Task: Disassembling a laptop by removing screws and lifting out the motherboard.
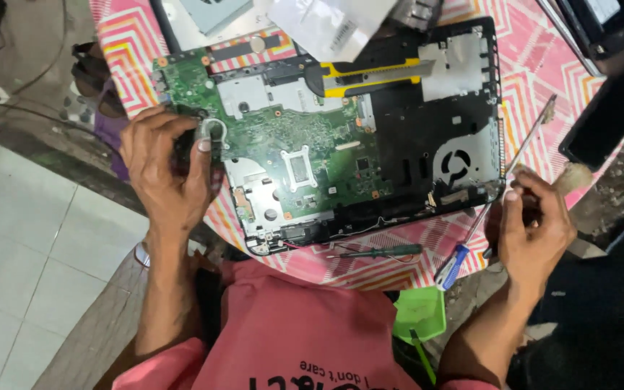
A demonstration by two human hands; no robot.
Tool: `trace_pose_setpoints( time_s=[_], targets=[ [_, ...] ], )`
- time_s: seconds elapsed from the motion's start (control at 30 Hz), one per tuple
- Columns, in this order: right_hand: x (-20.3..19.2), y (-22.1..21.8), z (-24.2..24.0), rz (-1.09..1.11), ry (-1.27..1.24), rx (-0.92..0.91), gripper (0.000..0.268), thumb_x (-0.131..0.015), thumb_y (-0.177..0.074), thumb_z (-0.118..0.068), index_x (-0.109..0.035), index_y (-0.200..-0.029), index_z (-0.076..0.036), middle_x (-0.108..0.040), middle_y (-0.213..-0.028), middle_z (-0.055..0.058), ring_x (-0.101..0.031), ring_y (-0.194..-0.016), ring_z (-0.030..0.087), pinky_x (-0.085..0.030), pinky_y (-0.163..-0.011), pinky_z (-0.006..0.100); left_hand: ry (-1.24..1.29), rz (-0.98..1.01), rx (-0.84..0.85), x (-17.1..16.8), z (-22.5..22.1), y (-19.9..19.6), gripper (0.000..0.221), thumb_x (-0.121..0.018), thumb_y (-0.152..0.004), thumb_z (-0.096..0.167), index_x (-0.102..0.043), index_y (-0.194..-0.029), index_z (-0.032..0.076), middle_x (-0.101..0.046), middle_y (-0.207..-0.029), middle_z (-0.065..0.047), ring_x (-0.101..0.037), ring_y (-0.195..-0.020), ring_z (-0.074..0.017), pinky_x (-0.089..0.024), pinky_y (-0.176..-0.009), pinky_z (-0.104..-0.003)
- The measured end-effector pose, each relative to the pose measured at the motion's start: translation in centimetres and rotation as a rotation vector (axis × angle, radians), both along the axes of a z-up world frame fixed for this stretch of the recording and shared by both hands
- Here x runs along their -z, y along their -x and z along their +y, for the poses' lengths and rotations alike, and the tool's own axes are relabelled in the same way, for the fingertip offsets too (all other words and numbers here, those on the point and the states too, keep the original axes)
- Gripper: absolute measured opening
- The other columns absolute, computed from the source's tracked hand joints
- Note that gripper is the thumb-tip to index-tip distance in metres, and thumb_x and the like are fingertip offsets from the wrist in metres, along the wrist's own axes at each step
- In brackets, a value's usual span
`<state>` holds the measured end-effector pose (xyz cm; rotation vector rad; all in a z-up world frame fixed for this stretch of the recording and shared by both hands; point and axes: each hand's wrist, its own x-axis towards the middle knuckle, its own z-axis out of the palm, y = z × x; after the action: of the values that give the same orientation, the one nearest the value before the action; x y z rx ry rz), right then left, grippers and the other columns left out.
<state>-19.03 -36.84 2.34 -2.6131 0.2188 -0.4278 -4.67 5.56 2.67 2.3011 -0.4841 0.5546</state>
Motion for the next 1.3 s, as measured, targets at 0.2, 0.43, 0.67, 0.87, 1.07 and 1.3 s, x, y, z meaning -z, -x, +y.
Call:
trace_pose_setpoints(
  time_s=[0.2,0.43,0.67,0.87,1.07,1.3],
  targets=[
    [-0.9,-0.1,5.8,-0.099,-0.055,-0.108,0.023,-0.062,-0.098,0.006,-0.065,-0.121,0.009,-0.068,-0.119,0.025,-0.062,-0.115,0.040,-0.048,-0.101,0.049,0.049,0.039,-0.248,1.8,0.0,0.7,0.032,-0.048,-0.109,0.027,-0.063,-0.120,0.001,-0.062,-0.113,-0.016,-0.056,-0.105,-0.0324,-0.038,-0.089,-0.043],
    [0.3,-4.7,9.8,0.084,0.124,-0.358,0.050,-0.068,-0.089,-0.042,-0.061,-0.128,-0.013,-0.062,-0.126,0.009,-0.056,-0.115,0.032,-0.041,-0.093,0.047,0.008,0.236,-0.395,2.5,1.0,-0.5,0.042,-0.056,-0.102,0.036,-0.054,-0.137,0.013,-0.065,-0.108,-0.006,-0.055,-0.098,-0.0279,-0.033,-0.080,-0.041],
    [1.3,-4.9,9.8,0.075,-0.022,-0.375,0.051,-0.077,-0.084,-0.038,-0.063,-0.128,-0.018,-0.064,-0.122,0.006,-0.057,-0.122,0.032,-0.027,-0.113,0.053,1.077,0.494,-0.193,5.9,2.6,-1.6,0.018,-0.068,-0.095,0.011,-0.062,-0.111,0.008,-0.063,-0.071,0.005,-0.054,-0.061,-0.0013,-0.042,-0.056,-0.014],
    [-0.4,-4.5,9.4,0.137,-0.274,-0.266,0.062,-0.077,-0.082,-0.026,-0.056,-0.137,-0.008,-0.066,-0.118,0.015,-0.062,-0.113,0.037,-0.035,-0.108,0.054,0.768,0.534,0.067,-2.3,1.6,-1.4,0.024,-0.075,-0.088,0.023,-0.063,-0.074,0.007,-0.048,-0.051,0.000,-0.041,-0.045,-0.0064,-0.034,-0.042,-0.023],
    [-0.4,-4.3,7.4,0.048,-0.600,-0.008,0.048,-0.077,-0.082,-0.004,-0.067,-0.128,-0.013,-0.061,-0.093,0.002,-0.060,-0.084,0.013,-0.055,-0.069,0.028,0.604,-0.017,0.694,-8.3,-2.8,-2.1,0.032,-0.078,-0.078,0.031,-0.075,-0.076,-0.001,-0.060,-0.057,-0.009,-0.058,-0.058,-0.0273,-0.055,-0.063,-0.037],
    [2.4,-2.3,3.4,-0.187,-0.463,-0.167,0.036,-0.058,-0.086,0.003,-0.063,-0.122,0.004,-0.062,-0.110,0.021,-0.065,-0.099,0.033,-0.051,-0.088,0.042,-0.107,-0.221,0.349,-4.2,-0.6,-1.9,0.080,-0.025,-0.098,0.067,-0.068,-0.119,0.003,-0.065,-0.100,-0.013,-0.062,-0.106,-0.0356,-0.040,-0.099,-0.048]
  ],
)
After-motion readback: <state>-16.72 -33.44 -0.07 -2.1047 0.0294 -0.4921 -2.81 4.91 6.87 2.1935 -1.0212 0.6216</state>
